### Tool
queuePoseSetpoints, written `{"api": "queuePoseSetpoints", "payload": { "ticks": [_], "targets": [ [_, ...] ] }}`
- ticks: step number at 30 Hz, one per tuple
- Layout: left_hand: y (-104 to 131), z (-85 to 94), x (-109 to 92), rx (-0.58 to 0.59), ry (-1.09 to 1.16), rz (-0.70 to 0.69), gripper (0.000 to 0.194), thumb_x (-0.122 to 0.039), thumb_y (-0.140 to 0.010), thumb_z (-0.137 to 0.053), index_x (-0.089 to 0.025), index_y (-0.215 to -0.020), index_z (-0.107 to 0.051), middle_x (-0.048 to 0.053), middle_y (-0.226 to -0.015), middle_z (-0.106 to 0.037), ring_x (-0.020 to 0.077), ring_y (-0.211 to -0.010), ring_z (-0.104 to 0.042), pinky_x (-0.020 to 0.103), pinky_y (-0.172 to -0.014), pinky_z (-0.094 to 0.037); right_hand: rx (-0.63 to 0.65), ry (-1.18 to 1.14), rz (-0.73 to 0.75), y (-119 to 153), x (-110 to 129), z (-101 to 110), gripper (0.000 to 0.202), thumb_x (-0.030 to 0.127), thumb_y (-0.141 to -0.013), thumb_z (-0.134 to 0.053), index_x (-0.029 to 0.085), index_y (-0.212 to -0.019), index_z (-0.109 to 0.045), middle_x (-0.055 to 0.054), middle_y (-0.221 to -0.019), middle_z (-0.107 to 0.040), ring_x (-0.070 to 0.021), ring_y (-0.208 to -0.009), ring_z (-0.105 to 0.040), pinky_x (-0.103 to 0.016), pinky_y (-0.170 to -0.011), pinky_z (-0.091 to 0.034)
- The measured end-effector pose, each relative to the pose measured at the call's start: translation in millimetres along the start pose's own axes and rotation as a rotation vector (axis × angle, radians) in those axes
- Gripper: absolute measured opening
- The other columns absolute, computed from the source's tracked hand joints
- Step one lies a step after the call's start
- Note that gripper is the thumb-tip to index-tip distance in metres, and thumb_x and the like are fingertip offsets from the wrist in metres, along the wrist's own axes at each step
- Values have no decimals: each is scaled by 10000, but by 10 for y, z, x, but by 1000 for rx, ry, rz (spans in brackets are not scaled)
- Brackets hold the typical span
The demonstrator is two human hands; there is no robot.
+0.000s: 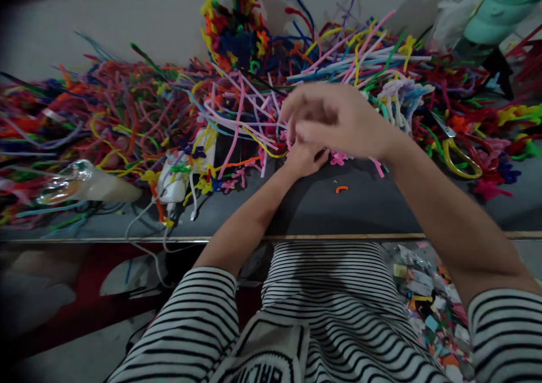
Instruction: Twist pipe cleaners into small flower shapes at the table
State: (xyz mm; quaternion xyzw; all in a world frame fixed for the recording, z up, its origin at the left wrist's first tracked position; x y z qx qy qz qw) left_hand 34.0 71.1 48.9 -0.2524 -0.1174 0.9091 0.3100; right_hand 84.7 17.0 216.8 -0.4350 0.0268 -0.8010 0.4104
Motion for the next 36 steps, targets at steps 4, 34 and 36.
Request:
{"api": "queuePoseSetpoints", "payload": {
  "ticks": [4,34,36],
  "targets": [
    [2,26,1,10,-73,-25,354,-330,-1024,-458,-166,-1158,-741,104,-961,-810,211,-823,-738,322,-726,-511,71,673,-327,-575,-1049,83,226,6,-839,-575,6,-997,-737,-108,-1107,-802,-65,-953,-689,-162,-668,-433],
    [12,156,-23,-34,3,5,301,-347,-997,-506,-182,-1047,-753,63,-835,-782,176,-761,-704,283,-679,-463,221,1057,283,-935,5,186,793,511,-1115,73,197,-1544,-515,-120,-1541,-529,-231,-1477,-401,-524,-1195,-277],
    [28,205,3,-79,24,43,313,-396,-991,-543,-176,-1100,-736,50,-807,-770,172,-745,-694,283,-681,-464,236,1060,275,-748,120,18,795,450,-1118,98,216,-1503,-557,-103,-1476,-578,-225,-1489,-406,-546,-1215,-254]
  ]
}}
Point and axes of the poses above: each hand's wrist, its own y-axis away from the middle knuckle, its own z-axis out of the back of the hand, x = y × z, the point moved 10 cm from there along -y, towards the middle knuckle
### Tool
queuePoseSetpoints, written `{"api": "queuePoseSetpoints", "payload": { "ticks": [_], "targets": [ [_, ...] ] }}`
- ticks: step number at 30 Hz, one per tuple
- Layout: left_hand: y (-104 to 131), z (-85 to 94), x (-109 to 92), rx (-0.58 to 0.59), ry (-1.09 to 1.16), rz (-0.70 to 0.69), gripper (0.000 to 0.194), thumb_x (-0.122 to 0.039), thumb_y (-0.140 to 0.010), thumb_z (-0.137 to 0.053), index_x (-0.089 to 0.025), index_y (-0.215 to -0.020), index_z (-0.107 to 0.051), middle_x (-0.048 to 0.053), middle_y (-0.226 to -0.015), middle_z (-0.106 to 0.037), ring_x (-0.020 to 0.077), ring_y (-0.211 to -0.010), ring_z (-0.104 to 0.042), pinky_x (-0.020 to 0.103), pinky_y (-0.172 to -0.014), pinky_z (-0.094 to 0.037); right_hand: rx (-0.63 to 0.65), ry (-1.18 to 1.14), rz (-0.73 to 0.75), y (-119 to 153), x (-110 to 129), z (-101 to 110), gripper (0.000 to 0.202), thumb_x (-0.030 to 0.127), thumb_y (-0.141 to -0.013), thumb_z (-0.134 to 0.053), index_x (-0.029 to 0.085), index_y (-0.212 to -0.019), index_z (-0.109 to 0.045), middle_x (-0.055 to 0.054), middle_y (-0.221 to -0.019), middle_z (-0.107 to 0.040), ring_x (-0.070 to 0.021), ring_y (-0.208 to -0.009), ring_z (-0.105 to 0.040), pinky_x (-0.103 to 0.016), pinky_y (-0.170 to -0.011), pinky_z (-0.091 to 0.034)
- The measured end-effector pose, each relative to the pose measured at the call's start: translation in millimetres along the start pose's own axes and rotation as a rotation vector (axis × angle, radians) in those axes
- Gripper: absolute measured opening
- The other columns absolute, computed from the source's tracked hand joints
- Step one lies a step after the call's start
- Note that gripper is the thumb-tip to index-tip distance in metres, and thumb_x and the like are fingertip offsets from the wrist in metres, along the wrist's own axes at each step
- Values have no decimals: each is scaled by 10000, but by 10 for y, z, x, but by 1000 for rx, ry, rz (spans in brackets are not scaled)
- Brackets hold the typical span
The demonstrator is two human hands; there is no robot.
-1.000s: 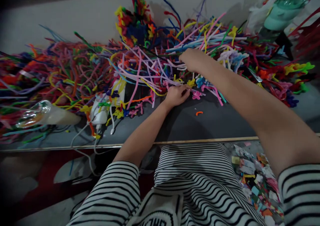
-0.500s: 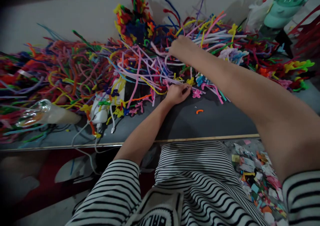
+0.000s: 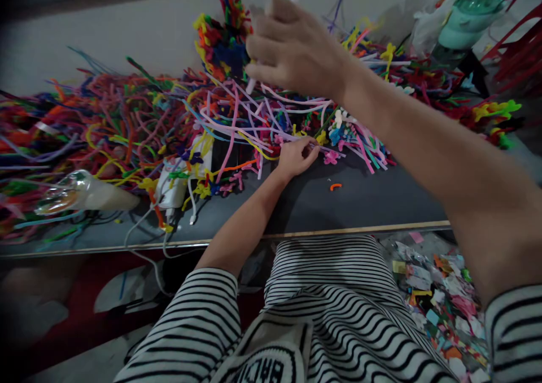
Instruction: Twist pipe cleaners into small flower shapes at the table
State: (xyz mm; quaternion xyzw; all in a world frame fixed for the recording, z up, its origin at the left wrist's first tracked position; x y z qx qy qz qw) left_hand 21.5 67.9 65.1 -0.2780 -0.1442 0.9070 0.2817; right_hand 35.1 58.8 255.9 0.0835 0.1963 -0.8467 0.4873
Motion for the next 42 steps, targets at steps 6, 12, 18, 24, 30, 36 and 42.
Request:
{"api": "queuePoseSetpoints", "payload": {
  "ticks": [6,12,18,24,30,36,42],
  "targets": [
    [-26,-91,108,11,-88,88,495,-574,-861,-749,-187,-1169,-737,41,-727,-726,202,-686,-656,311,-639,-457,-19,-21,-501,603,293,-267,661,272,-1132,-44,117,-1443,-606,-198,-1307,-690,-306,-1211,-616,-516,-994,-481],
    [-19,-41,14,23,-72,47,314,-368,-935,-602,-194,-1150,-749,43,-810,-767,188,-732,-683,309,-673,-462,-190,21,-716,1171,233,-402,560,311,-1118,-211,179,-1407,-672,-170,-1126,-751,-322,-995,-695,-410,-726,-482],
    [-1,-88,-85,50,-66,-84,460,-447,-936,-586,-137,-1256,-699,61,-814,-759,232,-815,-708,365,-791,-520,-173,-196,-772,1372,149,-970,428,349,-1078,-350,210,-1141,-750,-124,-1015,-786,-291,-892,-715,-378,-721,-462],
    [-1,-60,-89,21,25,-92,472,-505,-990,-553,-154,-1278,-682,92,-974,-782,223,-905,-727,342,-832,-543,-212,-289,-790,1519,-20,-1246,315,304,-1023,-443,184,-988,-731,-126,-952,-790,-289,-857,-720,-374,-733,-472],
    [78,-378,-464,214,-47,-256,318,-403,-998,-609,-157,-1145,-747,125,-1075,-775,240,-979,-739,328,-808,-560,-364,-383,-791,1605,-90,-1366,360,342,-1043,-417,172,-1180,-704,-127,-921,-780,-271,-781,-715,-383,-748,-506],
    [74,-161,-368,41,-37,-261,242,-260,-1011,-539,-158,-998,-758,104,-972,-791,200,-900,-739,301,-751,-539,-476,-500,-741,1553,65,-1399,271,285,-997,-446,192,-1063,-691,-97,-889,-761,-231,-747,-692,-347,-730,-508],
    [28,422,164,-304,-58,-33,518,-456,-1066,-432,-179,-725,-705,53,-634,-667,151,-607,-595,286,-620,-399,-499,-585,-826,1645,-43,-1433,237,293,-982,-466,201,-989,-684,-34,-675,-641,-193,-587,-585,-323,-620,-425]
  ]
}}
Point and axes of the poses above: each hand's wrist, its own y-axis away from the middle knuckle, its own z-axis out of the back of the hand, x = y × z, the point moved 10 cm from there along -y, towards the middle knuckle
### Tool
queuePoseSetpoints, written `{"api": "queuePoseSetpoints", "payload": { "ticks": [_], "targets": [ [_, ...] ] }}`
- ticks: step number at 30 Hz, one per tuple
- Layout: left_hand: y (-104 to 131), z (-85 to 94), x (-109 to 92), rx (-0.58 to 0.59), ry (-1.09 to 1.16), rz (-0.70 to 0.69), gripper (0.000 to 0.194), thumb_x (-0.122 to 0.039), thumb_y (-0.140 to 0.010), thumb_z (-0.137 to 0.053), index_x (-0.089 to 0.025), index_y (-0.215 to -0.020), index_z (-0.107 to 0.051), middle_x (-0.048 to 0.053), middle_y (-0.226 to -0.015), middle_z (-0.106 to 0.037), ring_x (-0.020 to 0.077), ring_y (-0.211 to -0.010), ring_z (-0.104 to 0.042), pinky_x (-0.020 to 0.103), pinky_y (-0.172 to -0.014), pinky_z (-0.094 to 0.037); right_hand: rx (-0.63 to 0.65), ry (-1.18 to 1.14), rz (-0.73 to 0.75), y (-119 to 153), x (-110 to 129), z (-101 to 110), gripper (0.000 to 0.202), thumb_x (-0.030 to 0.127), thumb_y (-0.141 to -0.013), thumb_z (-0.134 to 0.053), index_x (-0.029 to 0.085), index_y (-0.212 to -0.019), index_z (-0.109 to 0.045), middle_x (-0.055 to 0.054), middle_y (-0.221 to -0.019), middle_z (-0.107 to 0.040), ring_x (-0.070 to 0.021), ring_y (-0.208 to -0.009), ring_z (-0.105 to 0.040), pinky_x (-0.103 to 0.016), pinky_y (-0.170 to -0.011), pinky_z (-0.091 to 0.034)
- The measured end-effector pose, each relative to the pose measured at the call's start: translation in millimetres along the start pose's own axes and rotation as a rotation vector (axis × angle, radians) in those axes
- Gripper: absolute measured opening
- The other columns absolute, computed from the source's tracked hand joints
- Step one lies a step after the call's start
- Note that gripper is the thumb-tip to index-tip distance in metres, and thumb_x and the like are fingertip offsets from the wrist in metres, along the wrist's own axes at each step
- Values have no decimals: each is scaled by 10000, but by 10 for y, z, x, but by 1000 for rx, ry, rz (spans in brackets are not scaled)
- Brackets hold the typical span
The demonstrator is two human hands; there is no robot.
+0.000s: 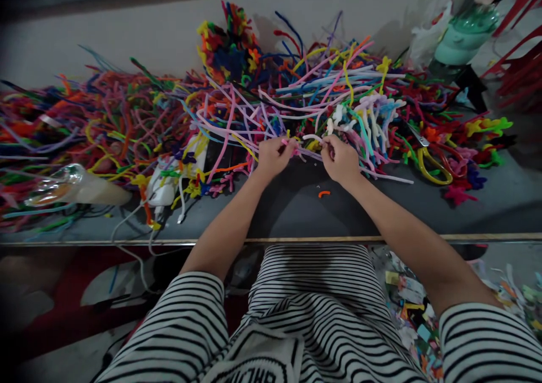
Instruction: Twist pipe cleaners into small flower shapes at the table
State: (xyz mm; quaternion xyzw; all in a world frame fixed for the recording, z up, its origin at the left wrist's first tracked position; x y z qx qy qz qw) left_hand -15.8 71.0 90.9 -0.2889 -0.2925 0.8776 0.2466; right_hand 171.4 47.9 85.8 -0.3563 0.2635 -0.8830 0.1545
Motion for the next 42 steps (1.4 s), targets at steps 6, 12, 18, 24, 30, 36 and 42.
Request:
{"api": "queuePoseSetpoints", "payload": {
  "ticks": [6,12,18,24,30,36,42],
  "targets": [
    [0,-134,331,181,-177,194,405,-432,-993,-532,-189,-741,-735,67,-616,-652,203,-638,-613,319,-682,-417,108,78,-32,3,-42,-127,334,334,-1000,-480,192,-1155,-738,-55,-722,-696,-217,-644,-627,-332,-656,-419],
    [24,-82,377,215,-304,327,321,-420,-956,-554,-185,-1008,-767,112,-774,-727,273,-822,-696,358,-790,-472,201,62,-43,27,27,-222,227,242,-938,-536,184,-954,-754,-78,-834,-759,-219,-725,-664,-331,-706,-440],
    [4,26,384,119,-304,439,368,-346,-966,-544,-229,-1286,-683,71,-849,-756,227,-831,-696,318,-767,-480,290,131,-110,58,-39,-304,150,230,-907,-617,220,-899,-767,-56,-862,-780,-230,-771,-683,-332,-706,-428],
    [10,-69,276,210,-300,403,334,-434,-1003,-514,-204,-932,-746,111,-837,-750,250,-898,-701,321,-802,-491,359,216,-134,72,-33,-337,222,290,-943,-605,216,-986,-809,-83,-879,-792,-257,-790,-703,-354,-706,-461],
    [23,-206,304,251,-279,346,241,-415,-937,-627,-201,-878,-722,108,-791,-729,293,-900,-701,383,-835,-493,342,276,-101,85,-50,-376,252,315,-942,-617,248,-1045,-837,-82,-864,-796,-268,-754,-707,-374,-681,-495],
    [-37,-71,61,36,-141,80,276,-442,-937,-654,-225,-1100,-702,142,-1073,-755,329,-1095,-676,466,-991,-477,311,290,-59,69,-49,-385,226,313,-957,-625,239,-1003,-834,-87,-831,-791,-261,-718,-699,-375,-648,-494],
    [39,-127,-379,95,-110,-60,280,-398,-1010,-531,-205,-1098,-713,144,-1112,-736,319,-1158,-663,477,-1034,-480,257,282,-47,58,-22,-296,180,249,-926,-621,199,-977,-786,-104,-882,-791,-281,-769,-714,-377,-681,-486]
  ]
}}
Point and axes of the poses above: each hand's wrist, its own y-axis away from the middle knuckle, its own z-axis out of the back of the hand, x = y × z, the point moved 10 cm from there along -y, towards the middle knuckle
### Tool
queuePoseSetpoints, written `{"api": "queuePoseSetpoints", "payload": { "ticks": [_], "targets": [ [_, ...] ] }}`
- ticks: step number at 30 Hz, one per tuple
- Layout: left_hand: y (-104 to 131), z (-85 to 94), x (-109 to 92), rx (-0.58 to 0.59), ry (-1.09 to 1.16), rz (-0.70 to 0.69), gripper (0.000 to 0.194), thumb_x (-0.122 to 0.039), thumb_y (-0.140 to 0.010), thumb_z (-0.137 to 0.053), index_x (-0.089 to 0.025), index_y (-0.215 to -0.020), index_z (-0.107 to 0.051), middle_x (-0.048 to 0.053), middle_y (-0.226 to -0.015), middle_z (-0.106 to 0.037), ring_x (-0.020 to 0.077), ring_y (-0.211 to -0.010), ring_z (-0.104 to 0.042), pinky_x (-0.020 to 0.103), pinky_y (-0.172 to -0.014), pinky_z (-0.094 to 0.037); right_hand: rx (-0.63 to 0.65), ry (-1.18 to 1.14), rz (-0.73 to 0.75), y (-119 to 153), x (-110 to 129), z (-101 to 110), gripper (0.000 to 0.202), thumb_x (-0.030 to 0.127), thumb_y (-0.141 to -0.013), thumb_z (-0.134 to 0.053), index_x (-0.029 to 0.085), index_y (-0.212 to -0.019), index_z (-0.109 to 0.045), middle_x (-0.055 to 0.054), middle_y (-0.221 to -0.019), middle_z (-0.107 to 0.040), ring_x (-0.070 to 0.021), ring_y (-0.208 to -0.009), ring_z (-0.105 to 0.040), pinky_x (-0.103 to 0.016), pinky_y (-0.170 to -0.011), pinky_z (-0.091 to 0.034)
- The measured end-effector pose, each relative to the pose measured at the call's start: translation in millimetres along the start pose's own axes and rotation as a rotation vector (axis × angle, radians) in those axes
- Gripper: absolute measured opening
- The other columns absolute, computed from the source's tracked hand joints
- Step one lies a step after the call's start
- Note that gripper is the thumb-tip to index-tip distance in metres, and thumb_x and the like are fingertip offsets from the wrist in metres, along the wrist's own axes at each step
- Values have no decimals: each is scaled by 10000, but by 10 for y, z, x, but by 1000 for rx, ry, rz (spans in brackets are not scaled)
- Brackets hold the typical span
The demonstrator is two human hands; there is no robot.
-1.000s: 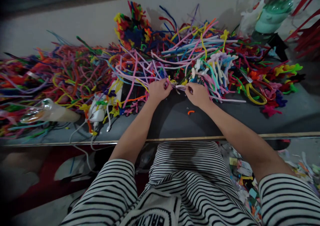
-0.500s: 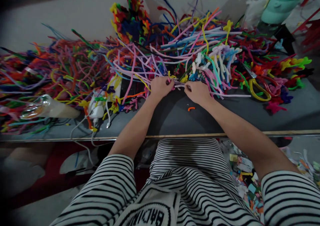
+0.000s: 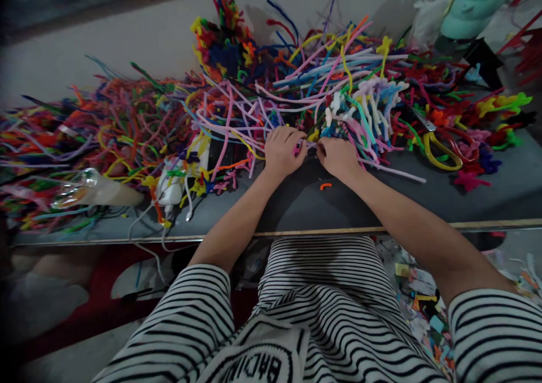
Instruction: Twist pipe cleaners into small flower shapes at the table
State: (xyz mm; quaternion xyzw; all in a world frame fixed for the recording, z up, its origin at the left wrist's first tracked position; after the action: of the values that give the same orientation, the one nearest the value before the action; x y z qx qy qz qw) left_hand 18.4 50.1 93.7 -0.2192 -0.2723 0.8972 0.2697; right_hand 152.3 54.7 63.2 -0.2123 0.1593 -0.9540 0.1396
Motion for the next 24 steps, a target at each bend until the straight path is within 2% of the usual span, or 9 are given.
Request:
{"api": "queuePoseSetpoints", "payload": {
  "ticks": [3,7,11,14,16,20,24],
  "targets": [
    [40,-58,-118,5,38,7,291,-328,-1036,-473,-174,-1128,-702,138,-1095,-740,287,-1119,-673,440,-1021,-505,-65,-26,5,14,7,74,208,254,-939,-594,193,-1039,-766,-116,-948,-796,-296,-838,-727,-375,-696,-484],
    [70,-158,2,0,77,148,251,-287,-1027,-514,-163,-1172,-677,140,-1123,-747,262,-1083,-684,393,-971,-527,-154,-71,-2,35,17,175,229,277,-969,-548,186,-1023,-751,-121,-934,-790,-297,-876,-728,-374,-723,-485],
    [43,-279,101,61,275,195,229,-276,-1049,-478,-189,-974,-677,83,-959,-752,209,-912,-694,345,-862,-538,-202,-140,-6,47,12,236,230,279,-977,-531,206,-1007,-747,-103,-916,-784,-279,-863,-719,-373,-764,-496],
    [20,-362,125,103,503,219,315,-327,-1065,-474,-199,-819,-624,37,-799,-693,163,-777,-656,308,-770,-532,-230,-205,-19,45,-26,265,234,274,-977,-533,214,-1019,-755,-89,-925,-789,-262,-837,-716,-373,-787,-510],
    [26,-458,129,147,661,253,369,-381,-1075,-471,-200,-781,-601,23,-746,-661,139,-713,-628,288,-704,-523,-232,-234,-30,36,-54,264,238,277,-976,-539,214,-1030,-763,-84,-936,-794,-253,-815,-712,-372,-787,-516],
    [92,-682,167,225,946,404,348,-478,-1051,-533,-195,-901,-668,32,-803,-702,96,-626,-590,236,-534,-451,-216,-255,-38,16,-88,244,247,273,-972,-542,216,-1034,-775,-83,-946,-799,-246,-794,-707,-373,-779,-523],
    [100,-695,165,197,1085,430,345,-521,-985,-649,-191,-993,-745,41,-865,-744,78,-627,-593,222,-531,-460,-185,-245,-22,-1,-88,203,271,249,-972,-522,215,-1055,-778,-87,-919,-792,-243,-766,-695,-369,-749,-510]
  ]
}}
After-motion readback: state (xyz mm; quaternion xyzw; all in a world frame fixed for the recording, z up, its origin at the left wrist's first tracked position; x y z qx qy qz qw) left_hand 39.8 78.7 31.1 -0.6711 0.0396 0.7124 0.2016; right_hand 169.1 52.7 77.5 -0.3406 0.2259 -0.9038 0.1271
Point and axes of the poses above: each hand's wrist, its own y-axis away from the middle knuckle, its own z-axis out of the back of the hand, x = y × z, the point moved 10 cm from there along -y, towards the middle knuckle
